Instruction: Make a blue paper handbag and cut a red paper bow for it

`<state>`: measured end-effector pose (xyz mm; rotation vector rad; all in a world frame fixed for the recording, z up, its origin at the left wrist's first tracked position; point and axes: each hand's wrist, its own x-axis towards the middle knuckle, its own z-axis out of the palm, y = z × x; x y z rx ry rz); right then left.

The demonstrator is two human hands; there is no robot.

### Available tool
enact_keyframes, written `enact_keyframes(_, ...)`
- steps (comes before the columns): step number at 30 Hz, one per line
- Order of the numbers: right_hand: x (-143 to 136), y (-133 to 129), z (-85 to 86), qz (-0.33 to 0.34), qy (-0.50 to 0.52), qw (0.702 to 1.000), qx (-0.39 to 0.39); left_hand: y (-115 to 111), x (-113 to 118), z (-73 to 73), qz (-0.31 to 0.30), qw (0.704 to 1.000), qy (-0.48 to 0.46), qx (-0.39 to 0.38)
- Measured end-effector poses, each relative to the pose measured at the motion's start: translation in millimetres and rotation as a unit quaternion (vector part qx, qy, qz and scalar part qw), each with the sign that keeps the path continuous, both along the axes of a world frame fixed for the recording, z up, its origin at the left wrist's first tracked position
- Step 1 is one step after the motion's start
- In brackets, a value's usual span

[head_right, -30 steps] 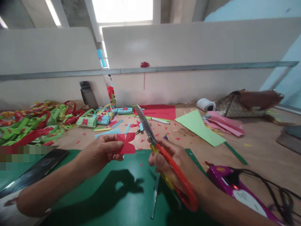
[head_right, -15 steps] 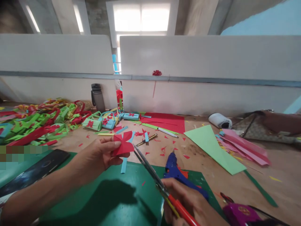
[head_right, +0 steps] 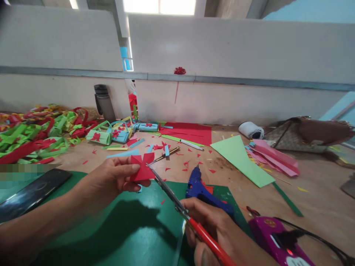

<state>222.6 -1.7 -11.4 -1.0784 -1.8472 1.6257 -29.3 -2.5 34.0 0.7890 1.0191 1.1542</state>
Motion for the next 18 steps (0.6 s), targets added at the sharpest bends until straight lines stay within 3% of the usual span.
enact_keyframes(11,-6.4,-2.8,-1.1,-0.054,0.015,0.998,-0.028,-1.7,1.4,-0.5,0.001,1.0,0.014,0.006)
enact_keyframes(18,-1.8,-2.4,-1.5,-0.012,-0.005,1.0,-0.007,-2.9,0.2,-0.7,-0.001,0.999,0.038,0.016)
